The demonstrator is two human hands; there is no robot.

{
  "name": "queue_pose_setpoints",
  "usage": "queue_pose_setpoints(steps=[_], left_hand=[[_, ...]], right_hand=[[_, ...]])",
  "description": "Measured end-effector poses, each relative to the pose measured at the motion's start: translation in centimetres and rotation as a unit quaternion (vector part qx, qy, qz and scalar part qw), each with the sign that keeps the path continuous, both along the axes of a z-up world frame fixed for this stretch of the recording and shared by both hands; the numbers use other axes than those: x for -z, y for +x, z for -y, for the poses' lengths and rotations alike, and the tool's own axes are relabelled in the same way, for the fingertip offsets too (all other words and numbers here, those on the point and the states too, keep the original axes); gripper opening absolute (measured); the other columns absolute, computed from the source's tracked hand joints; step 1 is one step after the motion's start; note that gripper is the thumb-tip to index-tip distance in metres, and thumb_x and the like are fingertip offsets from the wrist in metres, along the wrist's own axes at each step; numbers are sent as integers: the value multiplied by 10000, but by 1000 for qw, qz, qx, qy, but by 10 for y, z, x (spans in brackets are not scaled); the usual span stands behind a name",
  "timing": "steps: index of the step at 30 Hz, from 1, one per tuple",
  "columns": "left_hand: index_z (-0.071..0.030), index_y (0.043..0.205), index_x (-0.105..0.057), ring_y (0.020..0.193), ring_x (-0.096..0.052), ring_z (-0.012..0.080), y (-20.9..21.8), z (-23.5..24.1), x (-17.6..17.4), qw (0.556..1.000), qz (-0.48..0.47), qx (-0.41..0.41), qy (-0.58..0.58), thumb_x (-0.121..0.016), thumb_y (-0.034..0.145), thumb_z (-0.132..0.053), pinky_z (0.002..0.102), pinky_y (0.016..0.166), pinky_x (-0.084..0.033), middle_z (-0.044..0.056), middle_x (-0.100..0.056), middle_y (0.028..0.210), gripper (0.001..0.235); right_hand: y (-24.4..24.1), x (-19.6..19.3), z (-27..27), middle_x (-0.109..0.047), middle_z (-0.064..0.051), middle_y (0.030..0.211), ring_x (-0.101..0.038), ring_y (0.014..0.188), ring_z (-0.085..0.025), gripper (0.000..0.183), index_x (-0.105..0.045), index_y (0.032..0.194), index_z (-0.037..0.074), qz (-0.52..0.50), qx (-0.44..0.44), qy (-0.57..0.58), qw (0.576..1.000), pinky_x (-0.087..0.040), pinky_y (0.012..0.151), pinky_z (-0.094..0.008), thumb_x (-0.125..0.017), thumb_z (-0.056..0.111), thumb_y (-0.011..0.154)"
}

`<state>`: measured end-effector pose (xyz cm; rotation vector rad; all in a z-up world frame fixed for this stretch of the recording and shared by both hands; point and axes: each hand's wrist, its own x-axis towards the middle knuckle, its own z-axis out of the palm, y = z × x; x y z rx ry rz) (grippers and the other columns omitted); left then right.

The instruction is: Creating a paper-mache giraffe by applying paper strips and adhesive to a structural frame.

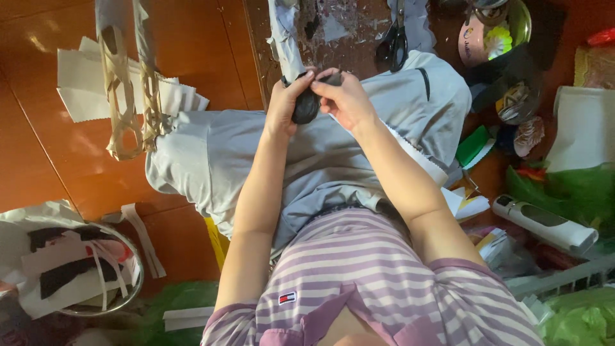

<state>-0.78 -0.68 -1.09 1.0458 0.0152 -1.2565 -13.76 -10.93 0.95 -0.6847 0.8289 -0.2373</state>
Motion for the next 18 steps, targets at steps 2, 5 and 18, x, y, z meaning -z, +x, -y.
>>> queue_pose_setpoints(steps=[2, 5, 18], left_hand=[[-2, 1090, -722, 821, -699, 133, 0, -2, 6, 1000, 3, 5, -10, -765, 897, -222, 292, 727, -559, 60, -743, 960, 296], [1, 1075, -721, 775, -672, 116, 1, -3, 11, 1000, -3, 9, -21, -760, 941, -271, 286, 678, -537, 46, -722, 929, 305], [-34, 1138, -621, 794, -720, 216, 8, -8, -18, 992, -107, 58, -43, -671, 902, -471, 450, 740, -660, 97, -702, 939, 499]], right_hand=[[2, -8, 5, -645, -19, 822, -606, 636, -118, 159, -661, 1010, 68, 5, -17, -7, 1000, -497, 554, -279, -776, 52, 903], [8, -32, 12, -673, -25, 921, -663, 760, -125, 199, -667, 1075, 57, 27, -58, -11, 998, -573, 685, -290, -745, 29, 894], [37, -46, 22, -670, -50, 808, -650, 647, -105, 150, -584, 989, -8, -32, -194, -307, 931, -557, 560, -272, -725, 6, 943]])
